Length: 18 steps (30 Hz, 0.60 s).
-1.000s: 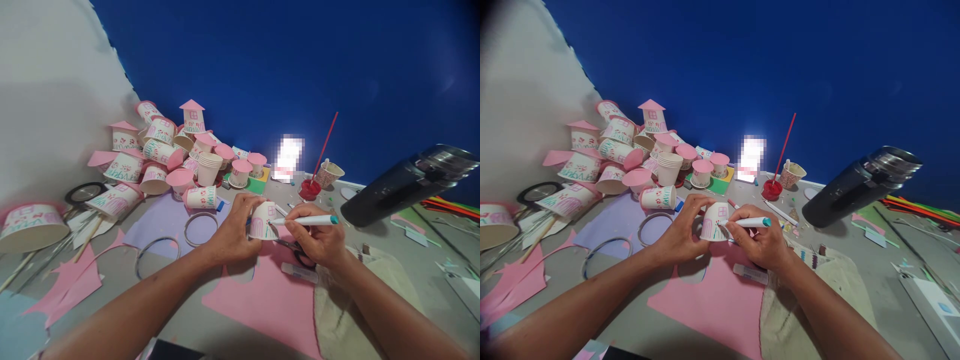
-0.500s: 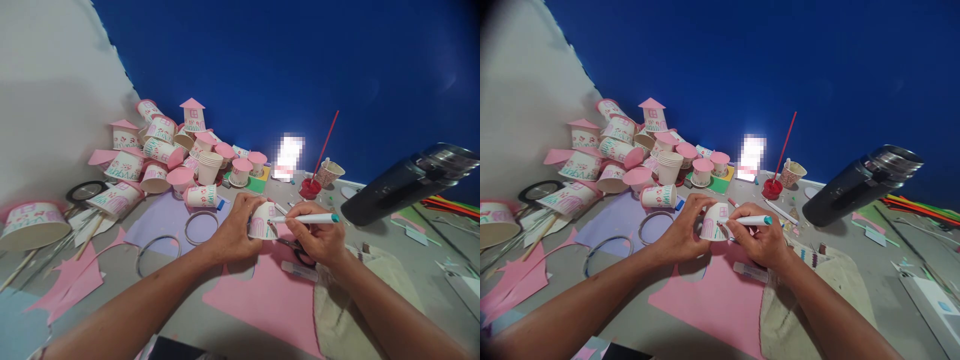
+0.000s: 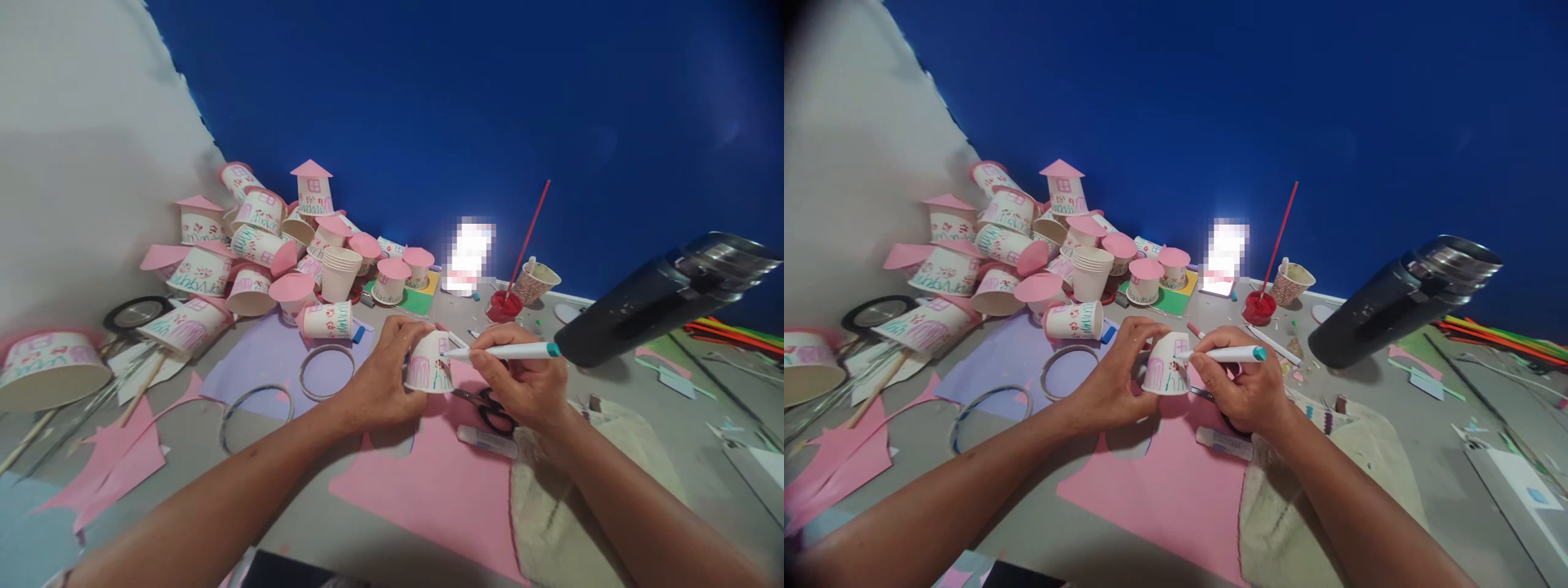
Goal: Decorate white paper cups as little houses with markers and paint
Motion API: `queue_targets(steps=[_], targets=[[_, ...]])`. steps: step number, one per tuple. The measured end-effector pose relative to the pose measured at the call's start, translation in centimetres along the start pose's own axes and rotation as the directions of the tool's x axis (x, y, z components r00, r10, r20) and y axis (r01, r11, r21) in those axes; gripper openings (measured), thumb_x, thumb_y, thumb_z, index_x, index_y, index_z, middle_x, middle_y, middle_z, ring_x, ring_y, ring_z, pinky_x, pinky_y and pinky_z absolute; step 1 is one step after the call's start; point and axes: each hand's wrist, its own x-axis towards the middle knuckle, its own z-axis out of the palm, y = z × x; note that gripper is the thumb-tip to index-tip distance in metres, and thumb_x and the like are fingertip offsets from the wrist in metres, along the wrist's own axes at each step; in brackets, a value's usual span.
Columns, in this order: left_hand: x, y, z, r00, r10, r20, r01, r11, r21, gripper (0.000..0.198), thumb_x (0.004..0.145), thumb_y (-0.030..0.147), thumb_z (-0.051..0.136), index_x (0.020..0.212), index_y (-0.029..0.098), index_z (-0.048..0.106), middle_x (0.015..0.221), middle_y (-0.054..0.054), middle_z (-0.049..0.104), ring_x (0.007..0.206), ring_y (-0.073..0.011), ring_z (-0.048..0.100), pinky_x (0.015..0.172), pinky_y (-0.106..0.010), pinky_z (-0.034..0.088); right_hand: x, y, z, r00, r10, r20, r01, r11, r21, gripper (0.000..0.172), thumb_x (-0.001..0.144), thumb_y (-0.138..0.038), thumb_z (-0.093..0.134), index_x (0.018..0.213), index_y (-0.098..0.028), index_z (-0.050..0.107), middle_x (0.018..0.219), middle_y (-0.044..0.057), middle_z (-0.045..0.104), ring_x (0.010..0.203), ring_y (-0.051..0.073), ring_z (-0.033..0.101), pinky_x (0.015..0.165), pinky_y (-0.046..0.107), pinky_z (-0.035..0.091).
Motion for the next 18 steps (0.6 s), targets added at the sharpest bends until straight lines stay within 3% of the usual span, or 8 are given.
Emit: queue_targets(steps=[4, 11, 18], targets=[[-0.01, -0.13, 0.0, 1.0, 0.013, -0.005, -0.013, 1.0, 0.005, 0.078, 0.068, 0.004, 0.07, 0.138, 0.029, 0.047, 0.132, -0.009, 0.051, 0.127, -0.0313, 0.054, 0.108, -0.053, 0.055, 0.14, -0.11, 0.06, 0.998, -0.021, 0.064, 0.02, 1.0, 0.019, 0.012, 0.093, -0.019, 0.068, 0.082, -0.023, 0.071, 0.072, 0.002, 0.074, 0.057, 0.015, 0.062, 0.049, 0.027, 0.047], [-0.07, -0.26, 0.1, 0.999, 0.037, -0.033, -0.036, 0.999, 0.01, 0.08, 0.067, 0.003, 0.071, 0.138, 0.03, 0.046, 0.132, -0.008, 0.052, 0.127, -0.0299, 0.054, 0.11, -0.051, 0.054, 0.39, -0.57, -0.45, 0.999, 0.011, -0.045, -0.012, 1.0, -0.022, 0.01, 0.09, -0.018, 0.069, 0.081, -0.021, 0.071, 0.069, -0.001, 0.071, 0.049, 0.011, 0.055, 0.045, 0.024, 0.043], [0.02, -0.37, 0.13, 0.998, 0.05, -0.035, -0.05, 0.999, 0.007, 0.079, 0.069, 0.002, 0.071, 0.138, 0.031, 0.045, 0.135, -0.009, 0.052, 0.129, -0.0305, 0.053, 0.107, -0.052, 0.056, 0.4, -0.41, -0.17, 1.0, -0.004, 0.0, 0.004, 1.0, 0.025, 0.012, 0.09, -0.016, 0.069, 0.08, -0.022, 0.07, 0.069, 0.0, 0.072, 0.051, 0.012, 0.058, 0.046, 0.024, 0.043]])
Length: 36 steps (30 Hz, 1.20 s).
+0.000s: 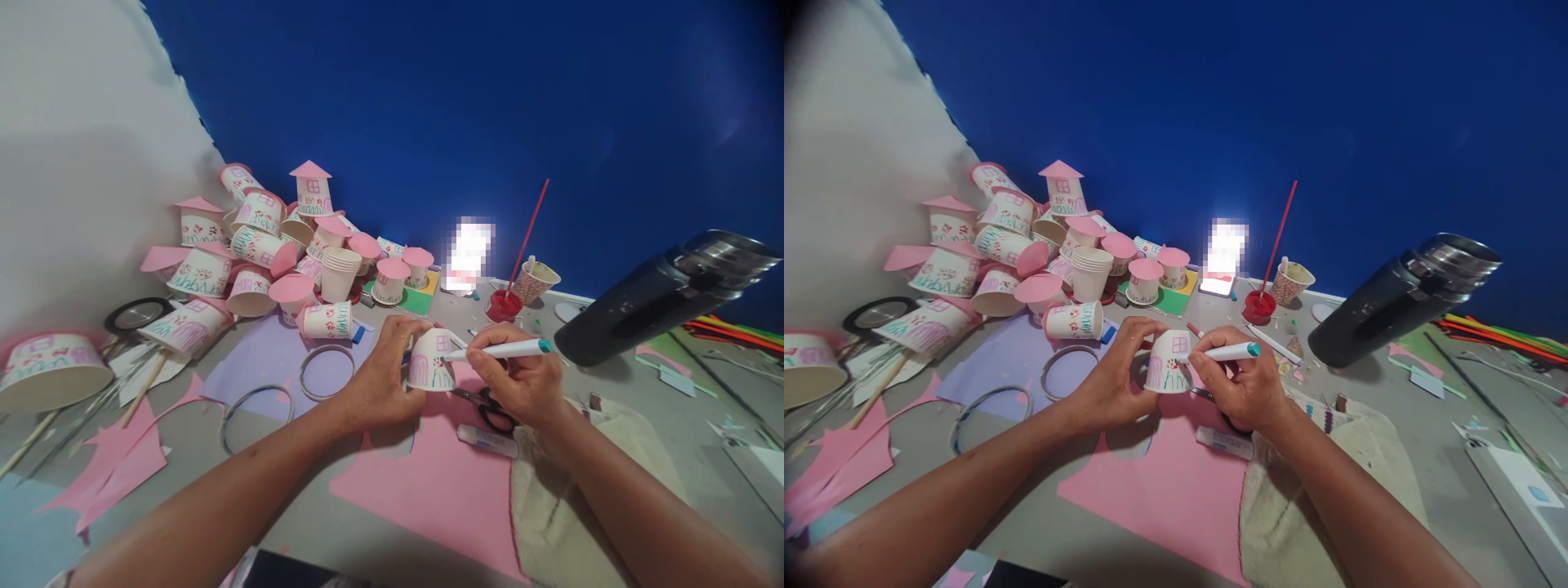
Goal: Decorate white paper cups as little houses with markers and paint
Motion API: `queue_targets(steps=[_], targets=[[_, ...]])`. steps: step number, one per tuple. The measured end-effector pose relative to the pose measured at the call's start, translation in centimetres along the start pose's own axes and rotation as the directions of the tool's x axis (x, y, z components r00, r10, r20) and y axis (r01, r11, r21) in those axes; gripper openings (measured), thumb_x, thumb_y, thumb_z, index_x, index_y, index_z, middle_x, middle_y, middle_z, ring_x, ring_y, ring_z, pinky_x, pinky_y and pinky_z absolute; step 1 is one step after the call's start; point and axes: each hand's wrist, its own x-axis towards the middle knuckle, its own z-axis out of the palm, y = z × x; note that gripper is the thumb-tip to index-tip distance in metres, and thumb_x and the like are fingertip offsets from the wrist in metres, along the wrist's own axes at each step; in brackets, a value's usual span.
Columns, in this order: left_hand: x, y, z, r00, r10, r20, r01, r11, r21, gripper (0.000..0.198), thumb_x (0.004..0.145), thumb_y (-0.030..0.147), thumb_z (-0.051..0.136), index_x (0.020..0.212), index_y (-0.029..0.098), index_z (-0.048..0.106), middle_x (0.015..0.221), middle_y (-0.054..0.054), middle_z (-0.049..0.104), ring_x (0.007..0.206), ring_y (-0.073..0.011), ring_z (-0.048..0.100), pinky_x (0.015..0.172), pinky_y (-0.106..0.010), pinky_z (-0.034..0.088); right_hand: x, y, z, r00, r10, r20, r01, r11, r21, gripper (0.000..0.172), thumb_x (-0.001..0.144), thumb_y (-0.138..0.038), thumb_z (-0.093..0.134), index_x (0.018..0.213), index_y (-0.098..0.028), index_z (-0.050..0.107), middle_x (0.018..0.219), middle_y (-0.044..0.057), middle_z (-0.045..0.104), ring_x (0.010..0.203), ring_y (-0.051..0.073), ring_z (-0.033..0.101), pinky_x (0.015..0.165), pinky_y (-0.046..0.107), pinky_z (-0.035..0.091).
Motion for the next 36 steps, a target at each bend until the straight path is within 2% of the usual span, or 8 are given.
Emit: queue_targets(steps=[2, 7, 13, 18, 22, 25, 32, 36], targets=[[0.0, -0.06, 0.02, 1.0, 0.009, 0.0, -0.009, 1.0, -0.004, 0.079, 0.069, 0.002, 0.071, 0.138, 0.031, 0.045, 0.135, -0.009, 0.052, 0.128, -0.0303, 0.053, 0.107, -0.052, 0.057, -0.01, 0.08, 0.04, 1.0, 0.0, 0.009, 0.0, 1.0, 0.004, 0.012, 0.09, -0.016, 0.068, 0.08, -0.022, 0.07, 0.069, 0.0, 0.072, 0.051, 0.012, 0.058, 0.047, 0.024, 0.044], [-0.02, 0.06, 0.02, 1.0, 0.005, 0.004, -0.005, 1.0, -0.01, 0.076, 0.07, 0.003, 0.07, 0.137, 0.029, 0.046, 0.133, -0.008, 0.052, 0.126, -0.0293, 0.054, 0.108, -0.052, 0.055, 0.06, 0.03, -0.23, 0.999, -0.009, -0.053, 0.006, 0.998, -0.056, 0.009, 0.091, -0.018, 0.069, 0.082, -0.021, 0.07, 0.071, 0.001, 0.073, 0.054, 0.013, 0.061, 0.05, 0.025, 0.046], [-0.01, 0.2, -0.06, 0.999, -0.032, -0.002, 0.032, 0.999, -0.023, 0.072, 0.072, 0.006, 0.071, 0.137, 0.029, 0.047, 0.134, -0.009, 0.052, 0.128, -0.0301, 0.054, 0.107, -0.051, 0.055, -0.03, 0.08, -0.15, 1.0, -0.009, -0.007, 0.009, 0.999, -0.035, 0.012, 0.091, -0.017, 0.068, 0.08, -0.021, 0.069, 0.069, -0.001, 0.071, 0.049, 0.01, 0.055, 0.047, 0.023, 0.043], [0.03, 0.04, -0.1, 0.999, -0.037, 0.002, 0.037, 0.999, -0.013, 0.074, 0.069, 0.007, 0.071, 0.136, 0.028, 0.047, 0.134, -0.009, 0.052, 0.129, -0.0313, 0.053, 0.107, -0.053, 0.055, -0.35, 0.15, -0.34, 0.998, -0.006, -0.06, 0.003, 0.999, -0.05, 0.01, 0.09, -0.016, 0.07, 0.082, -0.022, 0.069, 0.07, -0.001, 0.07, 0.051, 0.011, 0.057, 0.048, 0.023, 0.044], [0.01, 0.03, -0.12, 0.999, -0.035, 0.004, 0.035, 0.999, -0.001, 0.076, 0.068, 0.006, 0.07, 0.136, 0.028, 0.045, 0.133, -0.009, 0.051, 0.128, -0.0314, 0.053, 0.106, -0.052, 0.054, -0.54, 0.02, -0.21, 0.999, -0.046, 0.005, 0.046, 0.999, -0.003, 0.012, 0.091, -0.014, 0.069, 0.083, -0.022, 0.069, 0.071, -0.001, 0.07, 0.055, 0.012, 0.06, 0.05, 0.024, 0.045], [-0.02, 0.17, -0.17, 0.999, -0.032, 0.011, 0.032, 0.999, 0.002, 0.076, 0.067, 0.005, 0.069, 0.136, 0.028, 0.046, 0.132, -0.008, 0.052, 0.126, -0.0307, 0.053, 0.106, -0.051, 0.054, -0.57, -0.08, 0.03, 0.999, -0.037, 0.036, 0.036, 0.999, 0.026, 0.013, 0.092, -0.013, 0.069, 0.083, -0.022, 0.068, 0.069, -0.002, 0.069, 0.053, 0.01, 0.058, 0.049, 0.023, 0.043], [-0.03, 0.34, -0.1, 0.999, -0.022, 0.03, 0.022, 1.0, -0.003, 0.077, 0.066, 0.003, 0.066, 0.136, 0.029, 0.049, 0.127, -0.006, 0.052, 0.122, -0.0292, 0.055, 0.104, -0.049, 0.056, -0.41, -0.05, 0.22, 0.993, -0.074, 0.093, 0.073, 0.997, 0.01, 0.014, 0.091, -0.01, 0.067, 0.084, -0.022, 0.069, 0.073, -0.001, 0.072, 0.052, 0.009, 0.057, 0.045, 0.022, 0.039], [-0.14, 0.12, 0.03, 0.999, -0.043, 0.033, 0.043, 0.999, -0.001, 0.078, 0.065, 0.004, 0.067, 0.137, 0.029, 0.048, 0.129, -0.008, 0.05, 0.125, -0.0306, 0.054, 0.105, -0.051, 0.055, -0.42, -0.14, 0.17, 0.996, -0.046, 0.073, 0.045, 0.999, 0.013, 0.015, 0.091, -0.01, 0.067, 0.081, -0.022, 0.068, 0.069, -0.002, 0.071, 0.05, 0.009, 0.056, 0.045, 0.022, 0.04]])
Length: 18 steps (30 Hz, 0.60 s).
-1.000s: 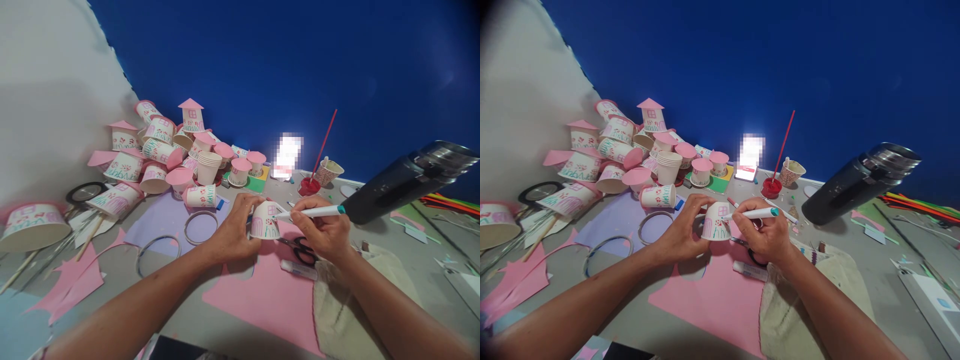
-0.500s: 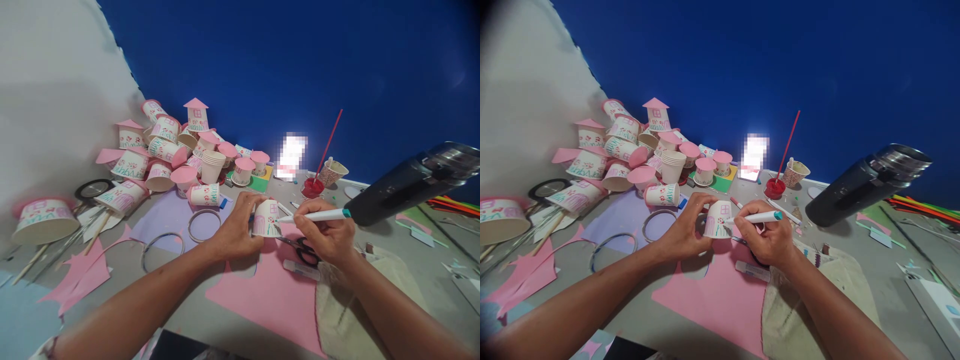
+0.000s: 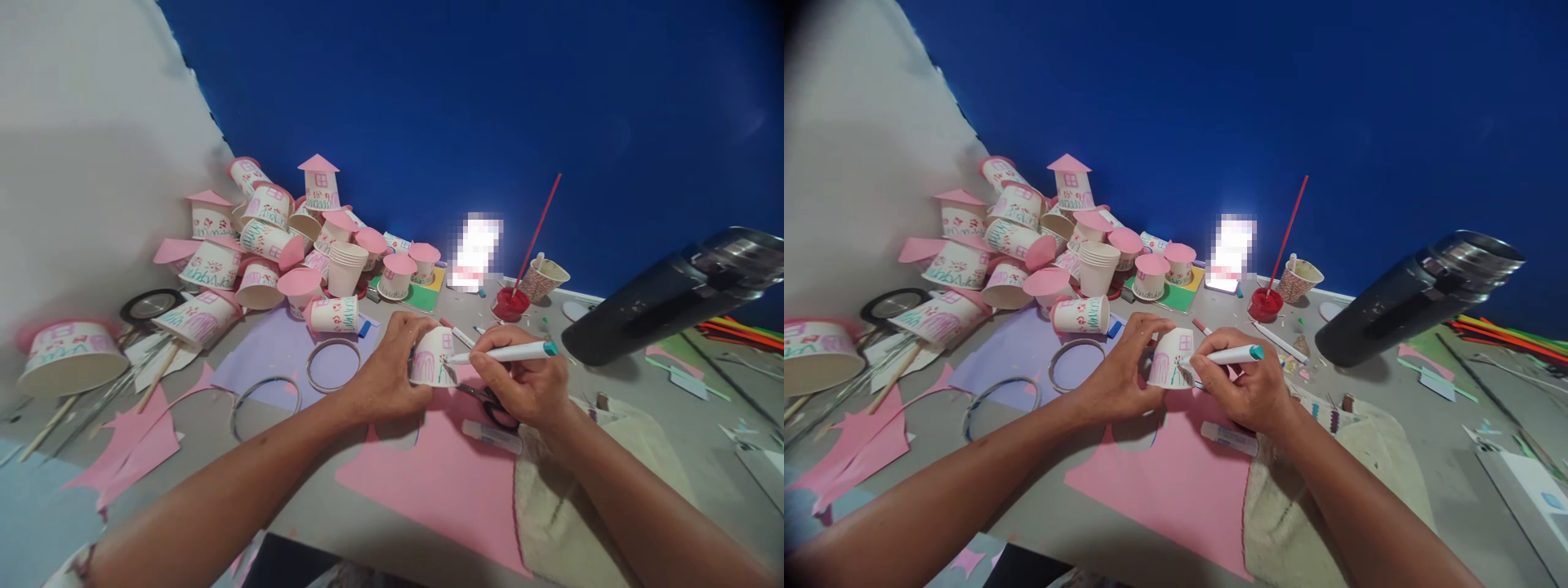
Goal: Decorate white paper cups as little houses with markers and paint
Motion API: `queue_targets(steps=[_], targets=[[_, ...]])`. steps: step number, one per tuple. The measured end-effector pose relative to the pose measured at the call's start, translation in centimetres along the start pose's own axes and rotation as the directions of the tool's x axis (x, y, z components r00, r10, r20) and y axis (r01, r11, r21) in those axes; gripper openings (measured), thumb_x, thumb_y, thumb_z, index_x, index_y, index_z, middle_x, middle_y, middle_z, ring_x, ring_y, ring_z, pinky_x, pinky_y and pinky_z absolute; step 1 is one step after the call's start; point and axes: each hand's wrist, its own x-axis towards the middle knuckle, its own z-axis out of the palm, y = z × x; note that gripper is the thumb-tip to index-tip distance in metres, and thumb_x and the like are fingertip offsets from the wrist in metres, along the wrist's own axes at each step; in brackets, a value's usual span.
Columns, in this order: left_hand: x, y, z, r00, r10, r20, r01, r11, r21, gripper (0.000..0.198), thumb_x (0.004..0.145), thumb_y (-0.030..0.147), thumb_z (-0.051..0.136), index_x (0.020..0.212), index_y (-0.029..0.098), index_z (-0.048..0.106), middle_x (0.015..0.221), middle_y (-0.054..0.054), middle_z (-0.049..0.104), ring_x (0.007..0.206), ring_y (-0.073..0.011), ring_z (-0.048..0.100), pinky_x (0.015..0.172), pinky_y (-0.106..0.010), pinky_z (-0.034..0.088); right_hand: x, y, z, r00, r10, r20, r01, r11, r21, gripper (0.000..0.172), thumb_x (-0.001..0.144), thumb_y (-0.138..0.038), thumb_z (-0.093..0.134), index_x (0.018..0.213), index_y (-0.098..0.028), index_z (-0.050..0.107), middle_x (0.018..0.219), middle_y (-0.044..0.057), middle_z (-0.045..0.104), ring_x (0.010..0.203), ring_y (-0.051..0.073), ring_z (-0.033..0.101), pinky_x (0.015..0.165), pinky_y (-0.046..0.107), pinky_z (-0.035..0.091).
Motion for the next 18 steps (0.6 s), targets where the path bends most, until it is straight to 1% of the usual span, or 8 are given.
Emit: queue_targets(steps=[3, 7, 9, 15, 18], targets=[[0.0, -0.1, 0.1, 1.0, -0.012, 0.008, 0.012, 1.0, -0.004, 0.078, 0.066, 0.006, 0.069, 0.138, 0.029, 0.048, 0.13, -0.008, 0.048, 0.126, -0.0309, 0.053, 0.106, -0.052, 0.055, 0.0, -0.1, 0.0, 1.0, 0.009, -0.013, -0.009, 1.0, 0.007, 0.014, 0.091, -0.011, 0.067, 0.081, -0.021, 0.068, 0.068, -0.001, 0.07, 0.049, 0.01, 0.055, 0.044, 0.023, 0.04], [0.0, -0.2, 0.1, 1.0, -0.02, 0.013, 0.02, 1.0, -0.008, 0.079, 0.065, 0.004, 0.068, 0.137, 0.029, 0.048, 0.128, -0.008, 0.048, 0.126, -0.0311, 0.054, 0.106, -0.052, 0.056, 0.0, 0.0, 0.3, 0.999, -0.021, 0.047, 0.021, 1.0, 0.01, 0.015, 0.091, -0.011, 0.066, 0.082, -0.022, 0.069, 0.07, 0.0, 0.072, 0.053, 0.011, 0.059, 0.048, 0.024, 0.043], [0.0, -0.2, 0.1, 1.0, -0.023, 0.012, 0.023, 1.0, -0.009, 0.078, 0.064, 0.004, 0.069, 0.135, 0.028, 0.048, 0.128, -0.008, 0.048, 0.126, -0.0312, 0.054, 0.106, -0.053, 0.056, 0.0, 0.1, 0.3, 0.999, -0.021, 0.041, 0.021, 1.0, 0.008, 0.015, 0.09, -0.011, 0.067, 0.082, -0.023, 0.07, 0.07, -0.001, 0.072, 0.053, 0.012, 0.059, 0.049, 0.025, 0.044], [-0.1, -0.1, 0.1, 0.999, -0.029, -0.013, 0.029, 0.999, -0.017, 0.075, 0.068, 0.007, 0.073, 0.136, 0.029, 0.047, 0.134, -0.009, 0.051, 0.13, -0.031, 0.054, 0.11, -0.053, 0.054, 0.1, 0.1, -0.4, 0.991, 0.051, -0.126, -0.055, 0.998, -0.034, 0.011, 0.089, -0.015, 0.069, 0.08, -0.022, 0.07, 0.068, -0.002, 0.071, 0.049, 0.01, 0.056, 0.047, 0.024, 0.044], [0.0, -0.1, 0.1, 0.999, -0.049, -0.017, 0.048, 0.997, -0.057, 0.074, 0.069, 0.007, 0.071, 0.136, 0.029, 0.047, 0.137, -0.009, 0.052, 0.131, -0.0305, 0.055, 0.112, -0.053, 0.053, 0.3, 0.1, -0.8, 0.986, 0.071, -0.154, -0.08, 0.995, -0.054, 0.011, 0.088, -0.018, 0.069, 0.078, -0.021, 0.069, 0.067, -0.001, 0.07, 0.049, 0.011, 0.056, 0.046, 0.025, 0.043]])
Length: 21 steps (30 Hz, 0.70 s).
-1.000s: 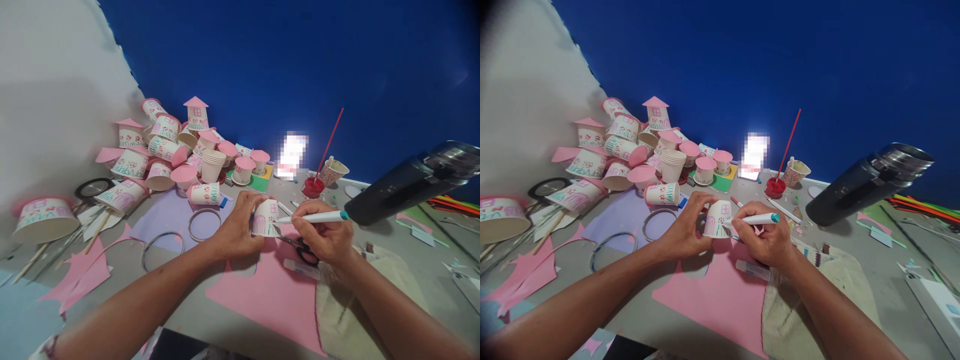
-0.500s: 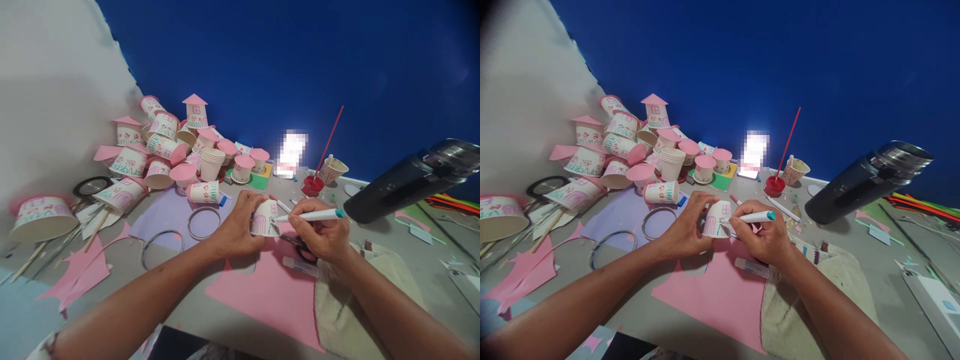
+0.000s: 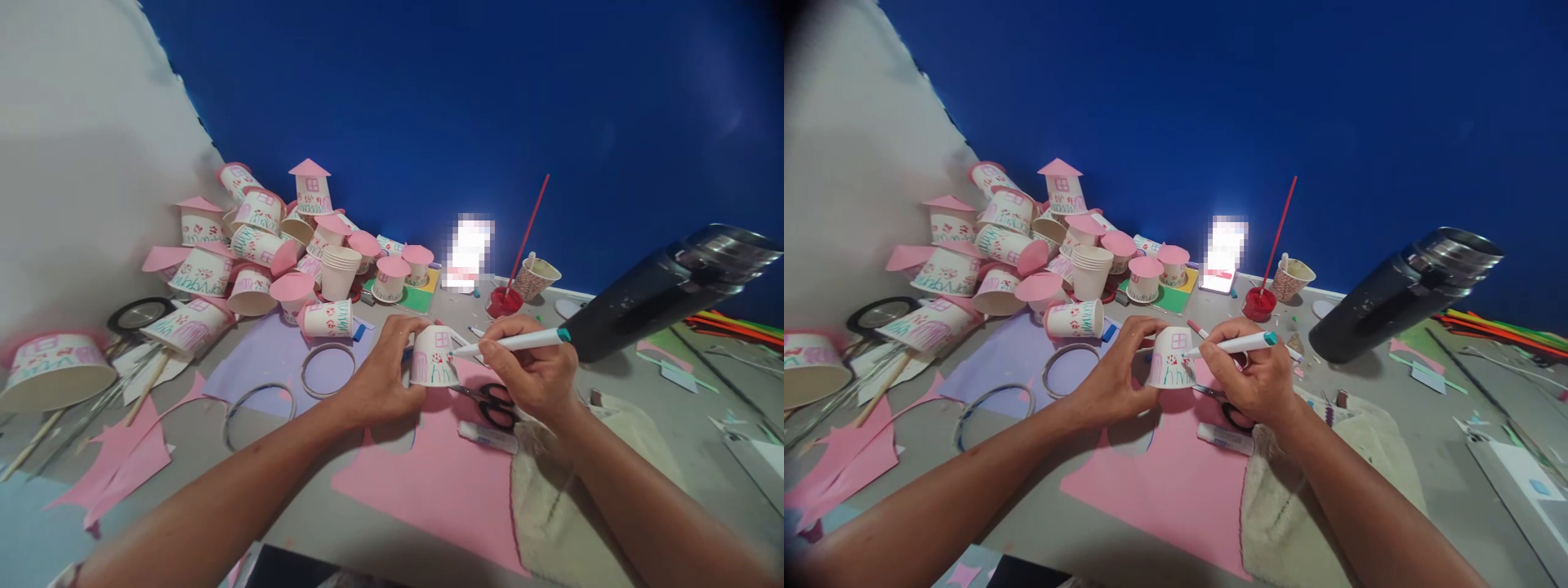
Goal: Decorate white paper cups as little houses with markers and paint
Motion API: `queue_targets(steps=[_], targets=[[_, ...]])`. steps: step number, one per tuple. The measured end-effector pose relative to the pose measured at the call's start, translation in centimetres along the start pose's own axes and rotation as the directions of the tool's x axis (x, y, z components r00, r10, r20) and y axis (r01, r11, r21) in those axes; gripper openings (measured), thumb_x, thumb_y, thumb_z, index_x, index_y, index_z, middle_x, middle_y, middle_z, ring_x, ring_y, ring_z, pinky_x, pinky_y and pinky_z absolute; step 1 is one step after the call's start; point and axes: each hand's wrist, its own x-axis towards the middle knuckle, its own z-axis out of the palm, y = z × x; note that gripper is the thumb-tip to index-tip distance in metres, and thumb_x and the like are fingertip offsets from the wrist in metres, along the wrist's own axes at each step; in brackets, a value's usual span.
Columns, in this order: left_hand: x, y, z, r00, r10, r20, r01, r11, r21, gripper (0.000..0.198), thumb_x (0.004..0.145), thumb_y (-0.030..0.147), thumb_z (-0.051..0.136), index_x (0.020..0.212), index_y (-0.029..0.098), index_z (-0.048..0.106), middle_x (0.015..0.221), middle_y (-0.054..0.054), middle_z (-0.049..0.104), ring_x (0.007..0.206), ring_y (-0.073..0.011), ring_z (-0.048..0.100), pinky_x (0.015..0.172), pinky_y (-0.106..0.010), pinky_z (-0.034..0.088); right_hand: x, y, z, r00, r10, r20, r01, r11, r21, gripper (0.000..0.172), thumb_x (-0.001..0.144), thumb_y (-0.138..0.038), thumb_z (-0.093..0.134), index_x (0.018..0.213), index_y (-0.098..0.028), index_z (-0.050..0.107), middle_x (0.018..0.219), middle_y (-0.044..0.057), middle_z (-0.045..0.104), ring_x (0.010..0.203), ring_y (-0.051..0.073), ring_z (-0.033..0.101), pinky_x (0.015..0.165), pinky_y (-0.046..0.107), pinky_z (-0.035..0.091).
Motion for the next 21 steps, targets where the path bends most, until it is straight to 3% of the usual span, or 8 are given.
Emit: queue_targets(steps=[7, 11, 21], targets=[[0.28, 0.44, -0.24, 0.995, -0.099, 0.019, 0.1, 0.988, -0.12, 0.072, 0.068, 0.003, 0.068, 0.134, 0.025, 0.05, 0.139, -0.011, 0.057, 0.136, -0.0305, 0.057, 0.122, -0.056, 0.046, 0.21, 0.14, -0.17, 1.0, 0.001, -0.015, -0.001, 1.0, -0.01, 0.012, 0.088, -0.019, 0.069, 0.077, -0.021, 0.068, 0.064, -0.001, 0.068, 0.047, 0.011, 0.053, 0.044, 0.025, 0.042], [0.33, 0.74, -0.43, 0.982, -0.177, 0.066, 0.187, 0.96, -0.21, 0.073, 0.071, 0.002, 0.066, 0.138, 0.025, 0.049, 0.15, -0.013, 0.055, 0.145, -0.0326, 0.054, 0.121, -0.056, 0.048, 0.32, 0.28, -0.33, 0.999, 0.017, -0.032, -0.017, 1.0, -0.011, 0.012, 0.088, -0.02, 0.069, 0.076, -0.021, 0.068, 0.062, -0.001, 0.066, 0.048, 0.012, 0.053, 0.044, 0.025, 0.041], [0.35, 0.78, -0.45, 0.972, -0.218, 0.093, 0.235, 0.934, -0.27, 0.076, 0.07, 0.001, 0.063, 0.14, 0.025, 0.049, 0.156, -0.016, 0.053, 0.15, -0.0354, 0.051, 0.115, -0.057, 0.054, 0.23, 0.48, -0.43, 0.999, -0.019, -0.028, 0.019, 1.0, 0.004, 0.011, 0.087, -0.018, 0.068, 0.077, -0.021, 0.067, 0.065, -0.001, 0.067, 0.048, 0.011, 0.054, 0.045, 0.024, 0.042]])
